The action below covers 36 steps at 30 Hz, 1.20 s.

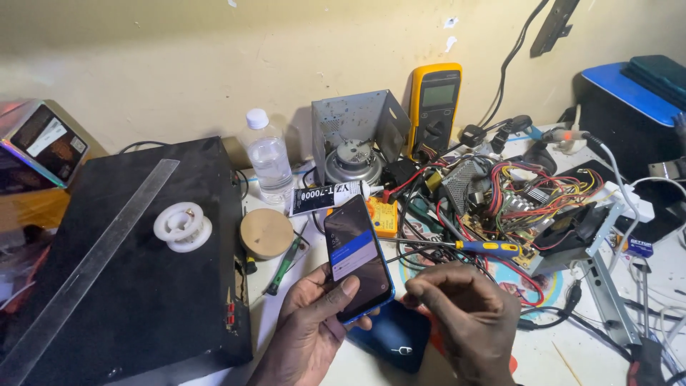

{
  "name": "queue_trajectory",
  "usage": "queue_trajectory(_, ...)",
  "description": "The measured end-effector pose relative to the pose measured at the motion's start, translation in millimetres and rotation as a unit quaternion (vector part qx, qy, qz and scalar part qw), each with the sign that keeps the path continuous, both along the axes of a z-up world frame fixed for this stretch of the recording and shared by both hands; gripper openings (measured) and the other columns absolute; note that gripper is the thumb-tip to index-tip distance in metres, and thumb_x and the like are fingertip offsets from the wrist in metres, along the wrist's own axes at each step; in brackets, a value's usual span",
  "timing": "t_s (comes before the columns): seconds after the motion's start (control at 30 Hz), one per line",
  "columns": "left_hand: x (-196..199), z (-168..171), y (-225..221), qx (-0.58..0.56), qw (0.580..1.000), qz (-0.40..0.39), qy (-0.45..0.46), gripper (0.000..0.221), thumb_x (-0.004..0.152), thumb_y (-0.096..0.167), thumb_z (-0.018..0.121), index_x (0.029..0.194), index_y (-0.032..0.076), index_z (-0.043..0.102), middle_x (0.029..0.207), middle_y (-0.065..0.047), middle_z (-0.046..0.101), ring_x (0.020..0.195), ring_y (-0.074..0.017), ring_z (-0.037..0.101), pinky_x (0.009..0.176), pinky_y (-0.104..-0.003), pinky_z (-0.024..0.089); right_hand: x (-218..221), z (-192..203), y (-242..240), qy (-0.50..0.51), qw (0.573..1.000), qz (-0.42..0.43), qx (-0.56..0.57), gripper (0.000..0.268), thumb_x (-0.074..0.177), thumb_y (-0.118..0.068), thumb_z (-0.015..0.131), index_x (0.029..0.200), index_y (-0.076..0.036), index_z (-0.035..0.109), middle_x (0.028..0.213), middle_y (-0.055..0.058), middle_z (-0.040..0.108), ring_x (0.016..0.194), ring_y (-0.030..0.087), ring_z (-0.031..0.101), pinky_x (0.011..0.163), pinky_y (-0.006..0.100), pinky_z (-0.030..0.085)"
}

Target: Testing the touchscreen and interface functionality of multiple smartphones on a repair workbench.

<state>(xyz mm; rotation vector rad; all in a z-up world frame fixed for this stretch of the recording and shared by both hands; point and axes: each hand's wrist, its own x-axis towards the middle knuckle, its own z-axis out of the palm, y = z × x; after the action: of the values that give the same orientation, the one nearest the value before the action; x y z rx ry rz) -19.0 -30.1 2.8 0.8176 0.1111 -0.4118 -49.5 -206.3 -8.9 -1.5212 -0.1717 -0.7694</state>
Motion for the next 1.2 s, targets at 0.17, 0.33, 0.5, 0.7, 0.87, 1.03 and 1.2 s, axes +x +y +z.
queue_trajectory(0.17,-1,1,0,-0.005,1.000,-0.015,0.003,0.044,0.083,0.007,0.072,0.125,-0.007,0.067,0.102,-0.022,0.076,0.079,-0.0281,0.069,0.057,-0.036,0.054,4,-6,-11,0.148,0.964,0.126,0.184,0.031,0.085,-0.004,0.071,0.113,0.009,0.075,0.107,0.025,0.081,0.092,0.033,0.080,0.078,0.042,0.065)
queue_trajectory(0.33,-2,-9,-6,-0.007,1.000,-0.016,-0.019,0.043,0.083,0.005,0.072,0.123,-0.007,0.064,0.103,-0.026,0.077,0.080,-0.0319,0.073,0.055,-0.037,0.058,6,-25,-11,0.037,0.974,0.185,0.125,0.043,0.069,0.001,0.088,0.109,0.006,0.074,0.093,0.018,0.077,0.088,0.024,0.072,0.082,0.033,0.057)
queue_trajectory(0.5,-3,-13,-8,0.002,1.000,0.002,-0.017,0.041,0.082,0.003,0.073,0.121,-0.007,0.064,0.102,-0.024,0.075,0.084,-0.0335,0.072,0.059,-0.040,0.060,4,-18,-10,0.041,0.981,0.161,0.101,0.019,0.078,0.002,0.080,0.097,0.005,0.080,0.084,0.019,0.075,0.081,0.025,0.069,0.074,0.031,0.055)
queue_trajectory(0.7,0,-5,-10,0.017,0.999,0.025,0.016,0.043,0.081,0.003,0.073,0.122,-0.007,0.064,0.101,-0.032,0.077,0.075,-0.0471,0.075,0.063,-0.043,0.061,6,-25,-5,0.118,0.978,0.111,0.132,0.019,0.085,-0.004,0.075,0.096,0.010,0.080,0.086,0.020,0.078,0.071,0.026,0.072,0.060,0.036,0.065)
queue_trajectory(0.87,0,5,-14,0.067,0.990,0.121,0.036,0.054,0.071,-0.007,0.076,0.125,-0.006,0.066,0.110,-0.031,0.079,0.101,-0.0356,0.073,0.096,-0.044,0.056,7,-36,6,0.153,0.968,0.163,0.117,0.076,0.055,0.005,0.097,0.124,0.004,0.066,0.083,0.015,0.077,0.069,0.018,0.072,0.068,0.030,0.062)
queue_trajectory(1.03,-3,5,-13,0.071,0.992,0.104,0.029,0.059,0.071,-0.005,0.076,0.129,-0.005,0.066,0.114,-0.031,0.080,0.101,-0.0376,0.076,0.086,-0.046,0.060,10,-49,8,0.166,0.965,0.138,0.152,0.065,0.055,0.006,0.095,0.115,0.006,0.071,0.085,0.014,0.074,0.068,0.017,0.069,0.063,0.029,0.056)
queue_trajectory(1.2,-2,-9,-9,0.054,0.994,0.098,0.006,0.054,0.072,-0.001,0.078,0.124,-0.003,0.065,0.106,-0.028,0.079,0.083,-0.0362,0.074,0.056,-0.048,0.058,5,-29,12,0.185,0.963,0.109,0.163,0.036,0.074,0.004,0.082,0.110,0.009,0.078,0.061,0.018,0.071,0.053,0.026,0.073,0.059,0.031,0.055)
